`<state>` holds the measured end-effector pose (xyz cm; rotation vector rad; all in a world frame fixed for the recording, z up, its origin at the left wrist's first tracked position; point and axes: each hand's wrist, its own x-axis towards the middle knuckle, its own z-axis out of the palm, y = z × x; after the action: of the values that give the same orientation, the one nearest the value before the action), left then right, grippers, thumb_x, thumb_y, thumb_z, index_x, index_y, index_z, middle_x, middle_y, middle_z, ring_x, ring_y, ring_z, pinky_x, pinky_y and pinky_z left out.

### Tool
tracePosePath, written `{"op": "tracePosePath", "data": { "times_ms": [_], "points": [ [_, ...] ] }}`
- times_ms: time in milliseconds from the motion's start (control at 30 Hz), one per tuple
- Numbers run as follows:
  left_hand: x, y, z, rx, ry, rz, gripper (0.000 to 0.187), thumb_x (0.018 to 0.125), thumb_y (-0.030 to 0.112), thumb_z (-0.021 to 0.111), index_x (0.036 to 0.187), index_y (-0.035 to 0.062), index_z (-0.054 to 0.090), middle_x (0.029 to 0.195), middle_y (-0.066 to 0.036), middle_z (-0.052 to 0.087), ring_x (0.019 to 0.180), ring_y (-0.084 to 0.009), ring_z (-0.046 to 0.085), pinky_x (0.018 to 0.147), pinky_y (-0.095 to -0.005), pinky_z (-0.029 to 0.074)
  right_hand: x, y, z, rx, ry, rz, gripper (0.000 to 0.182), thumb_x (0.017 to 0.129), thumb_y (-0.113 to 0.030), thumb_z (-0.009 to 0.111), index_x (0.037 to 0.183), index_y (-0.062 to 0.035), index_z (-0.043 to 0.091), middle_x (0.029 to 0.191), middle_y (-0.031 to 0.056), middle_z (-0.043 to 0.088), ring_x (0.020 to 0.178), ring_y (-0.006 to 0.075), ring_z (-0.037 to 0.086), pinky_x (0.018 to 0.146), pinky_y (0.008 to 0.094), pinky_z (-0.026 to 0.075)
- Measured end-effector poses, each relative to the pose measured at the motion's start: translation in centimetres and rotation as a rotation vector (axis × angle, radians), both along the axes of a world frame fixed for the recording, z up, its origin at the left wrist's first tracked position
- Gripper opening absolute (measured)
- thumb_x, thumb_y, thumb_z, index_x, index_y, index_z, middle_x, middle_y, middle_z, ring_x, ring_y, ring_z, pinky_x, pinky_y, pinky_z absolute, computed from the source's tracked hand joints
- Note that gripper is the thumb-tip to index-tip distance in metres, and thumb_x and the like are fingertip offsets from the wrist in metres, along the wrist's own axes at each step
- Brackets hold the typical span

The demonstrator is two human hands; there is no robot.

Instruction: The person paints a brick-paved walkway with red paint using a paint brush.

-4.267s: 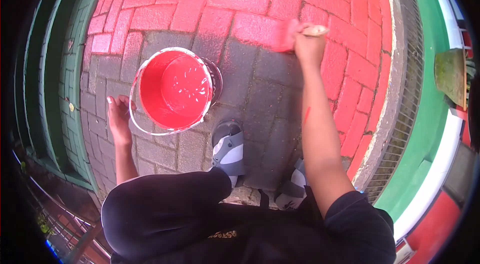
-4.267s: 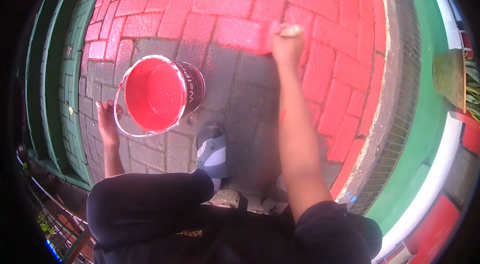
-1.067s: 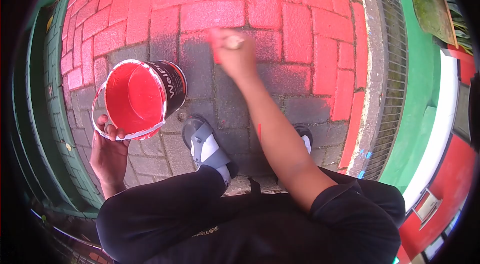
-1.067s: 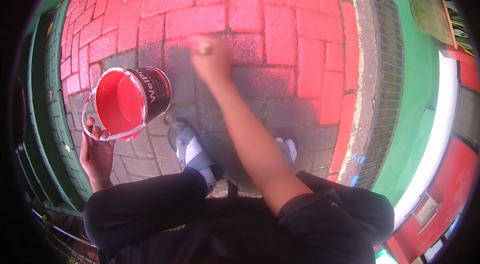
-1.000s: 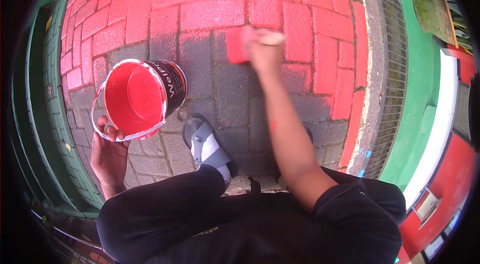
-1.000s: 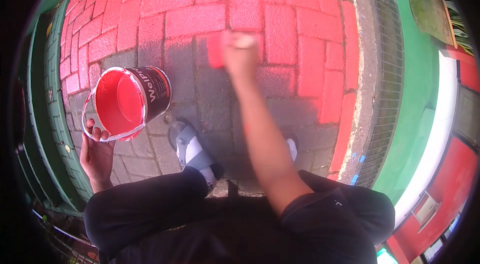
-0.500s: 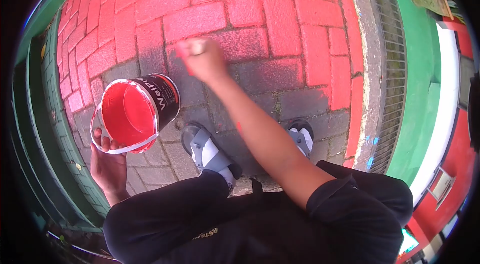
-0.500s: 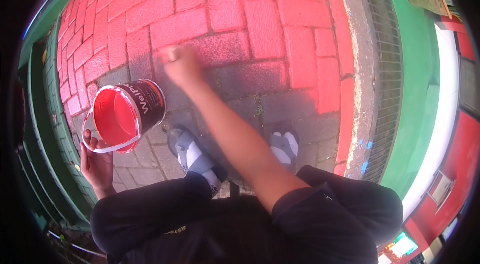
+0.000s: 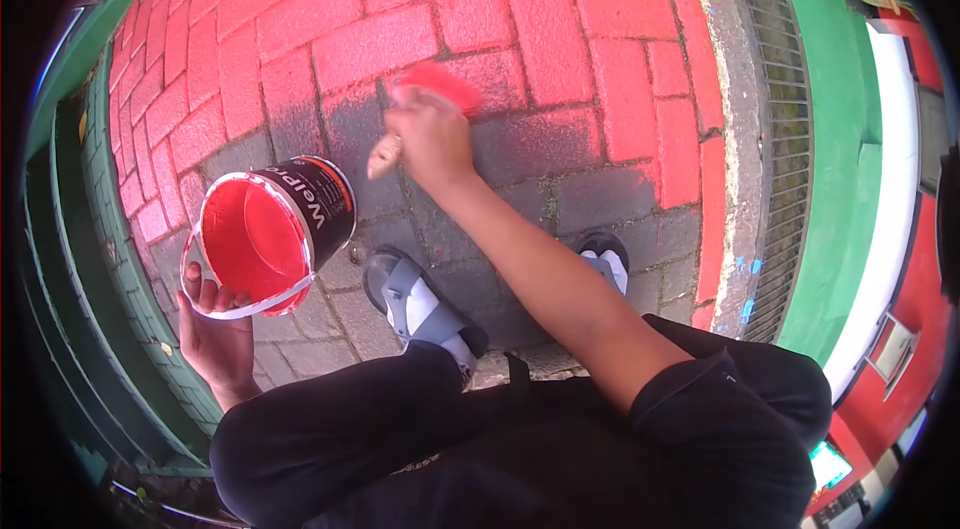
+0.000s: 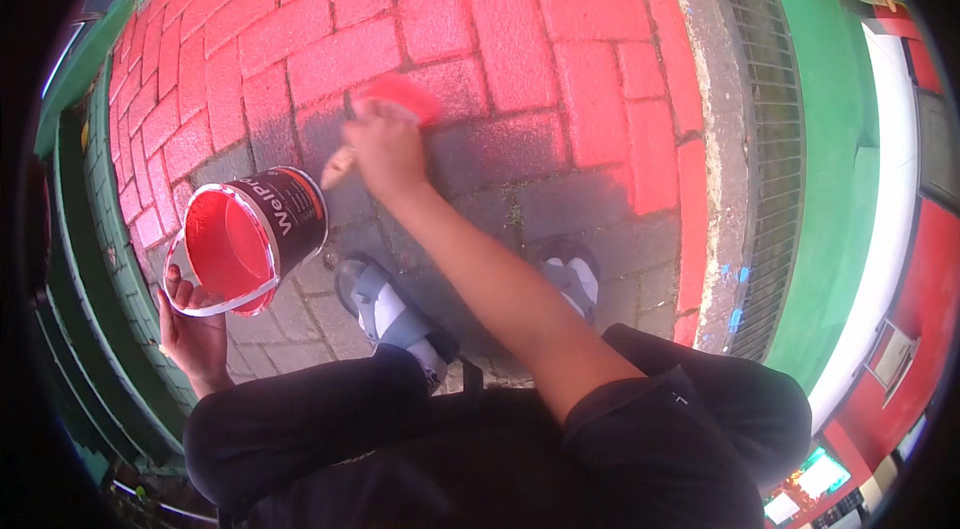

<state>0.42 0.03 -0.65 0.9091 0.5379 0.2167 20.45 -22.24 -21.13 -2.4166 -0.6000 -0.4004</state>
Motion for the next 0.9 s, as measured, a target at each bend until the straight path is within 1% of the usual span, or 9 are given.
{"op": "tracePosePath", "data": {
  "times_ms": [67, 167, 233, 433, 500, 633, 700, 767, 900],
  "points": [
    [-0.6, 0.3, -0.2, -0.029, -0.008, -0.009, 0.038, 0.104, 0.028, 0.036, 0.130, 0.0025, 0.045, 0.083, 0.001, 0.050, 0.082, -0.0125, 0.052, 0.083, -0.0349, 0.041, 0.8, 0.6, 2.9, 0.376, 0.328, 0.281, 0.012, 0.075, -0.020, 0.066, 0.074, -0.0075, 0.065, 0.079, 0.0090, 0.068, 0.068, 0.0242, 0.066, 0.060, 0.0382, 0.051],
    [-1.0, 0.4, -0.3, -0.051, -0.012, 0.000, 0.037, 0.104, 0.028, 0.036, 0.129, 0.0022, 0.045, 0.078, 0.002, 0.043, 0.074, -0.0100, 0.046, 0.079, -0.0321, 0.037, 2.0, 1.0, 0.8, 0.917, 0.714, 0.151, 0.012, 0.077, -0.018, 0.069, 0.078, -0.0066, 0.066, 0.076, 0.0085, 0.068, 0.066, 0.0179, 0.065, 0.060, 0.0348, 0.050],
    [-1.3, 0.4, -0.1, -0.040, -0.003, 0.032, 0.037, 0.104, 0.028, 0.036, 0.129, 0.0021, 0.044, 0.075, 0.003, 0.041, 0.071, -0.0090, 0.043, 0.077, -0.0312, 0.036, 3.1, -1.5, -1.5, 0.782, 0.793, -0.033, 0.006, 0.081, -0.012, 0.069, 0.079, -0.0063, 0.067, 0.068, 0.0053, 0.065, 0.062, 0.0119, 0.059, 0.058, 0.0319, 0.049],
    [-1.7, 0.7, -0.4, -0.076, -0.007, 0.032, 0.036, 0.104, 0.028, 0.036, 0.127, 0.0017, 0.044, 0.071, 0.003, 0.039, 0.067, -0.0085, 0.039, 0.074, -0.0290, 0.035, 5.0, -7.8, 3.7, 0.303, 0.741, 0.288, 0.018, 0.078, -0.001, 0.066, 0.069, -0.0046, 0.051, 0.065, -0.0003, 0.055, 0.062, 0.0067, 0.045, 0.057, 0.0262, 0.042],
    [-1.4, 0.6, -0.3, -0.079, -0.002, 0.040, 0.035, 0.104, 0.028, 0.036, 0.126, 0.0016, 0.044, 0.069, 0.003, 0.039, 0.066, -0.0082, 0.039, 0.074, -0.0288, 0.035, 6.6, -6.8, 5.2, 0.104, 0.646, 0.344, 0.014, 0.076, -0.004, 0.064, 0.071, -0.0048, 0.051, 0.069, 0.0042, 0.062, 0.062, 0.0102, 0.056, 0.057, 0.0291, 0.044],
    [-1.4, 0.6, -0.1, -0.042, 0.013, 0.067, 0.035, 0.103, 0.029, 0.037, 0.125, 0.0020, 0.044, 0.068, 0.004, 0.038, 0.065, -0.0079, 0.039, 0.073, -0.0276, 0.034, 8.2, -4.2, 2.9, 0.332, 0.258, 0.800, 0.011, 0.076, -0.017, 0.058, 0.071, -0.0079, 0.054, 0.096, 0.0052, 0.072, 0.088, 0.0234, 0.069, 0.059, 0.0362, 0.048],
    [-1.5, 0.8, -0.2, -0.041, 0.019, 0.075, 0.035, 0.103, 0.029, 0.037, 0.124, 0.0022, 0.044, 0.067, 0.004, 0.038, 0.064, -0.0078, 0.038, 0.072, -0.0272, 0.034, 7.8, -5.6, 2.1, -0.312, 0.360, 0.911, 0.009, 0.077, -0.017, 0.056, 0.072, -0.0087, 0.054, 0.109, 0.0041, 0.070, 0.095, 0.0229, 0.068, 0.062, 0.0372, 0.050],
    [-1.8, 0.7, -0.3, -0.060, 0.020, 0.078, 0.034, 0.103, 0.029, 0.038, 0.122, 0.0022, 0.044, 0.067, 0.004, 0.038, 0.064, -0.0076, 0.038, 0.072, -0.0262, 0.033, 6.5, -8.3, 3.6, -0.345, 0.267, 0.970, 0.011, 0.078, -0.017, 0.056, 0.069, -0.0092, 0.056, 0.104, 0.0050, 0.072, 0.092, 0.0229, 0.069, 0.064, 0.0361, 0.052],
    [-1.9, 0.9, -0.3, -0.071, 0.019, 0.069, 0.033, 0.103, 0.029, 0.039, 0.122, 0.0025, 0.044, 0.066, 0.004, 0.038, 0.064, -0.0073, 0.038, 0.071, -0.0263, 0.033, 7.6, -10.3, 4.3, 0.016, 0.647, 0.914, 0.017, 0.079, -0.015, 0.058, 0.064, -0.0083, 0.056, 0.086, 0.0091, 0.072, 0.078, 0.0243, 0.069, 0.060, 0.0365, 0.051]
  ]
}}
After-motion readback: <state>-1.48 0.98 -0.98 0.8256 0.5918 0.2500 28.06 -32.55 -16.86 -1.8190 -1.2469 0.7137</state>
